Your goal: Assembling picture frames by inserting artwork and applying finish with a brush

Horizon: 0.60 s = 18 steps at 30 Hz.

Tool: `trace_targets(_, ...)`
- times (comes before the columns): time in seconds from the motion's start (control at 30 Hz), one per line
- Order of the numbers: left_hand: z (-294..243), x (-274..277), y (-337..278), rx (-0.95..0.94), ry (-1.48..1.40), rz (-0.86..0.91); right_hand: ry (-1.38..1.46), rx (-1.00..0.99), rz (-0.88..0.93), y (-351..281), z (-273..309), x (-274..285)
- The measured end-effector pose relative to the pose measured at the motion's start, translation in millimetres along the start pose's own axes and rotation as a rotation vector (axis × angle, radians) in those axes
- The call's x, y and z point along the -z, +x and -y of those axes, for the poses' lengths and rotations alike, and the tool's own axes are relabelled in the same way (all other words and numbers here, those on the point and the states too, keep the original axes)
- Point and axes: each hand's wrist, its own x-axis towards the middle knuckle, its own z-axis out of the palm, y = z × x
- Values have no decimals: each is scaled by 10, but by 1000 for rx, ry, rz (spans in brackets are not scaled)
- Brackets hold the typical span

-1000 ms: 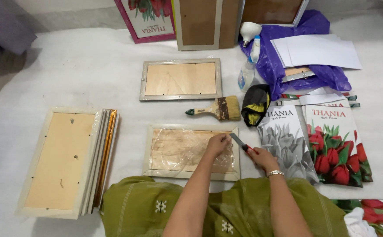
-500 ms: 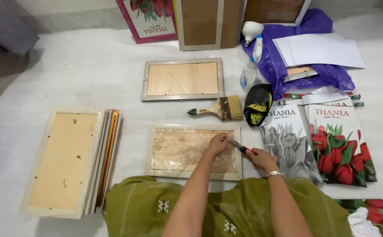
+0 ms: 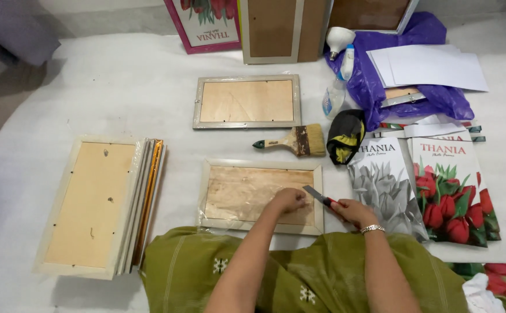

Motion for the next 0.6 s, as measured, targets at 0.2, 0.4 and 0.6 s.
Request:
trace_targets(0.2,77,-45,-5,-9,-201,78,-91,-10,-7,-307,283,261)
trace_targets(0.4,89,-60,-54,-3,-339,62,-147,-1,21,-189,113,102)
trace_targets(0.6,199,-129,16,-16,-537,59,-51,62,173,-137,-142,4)
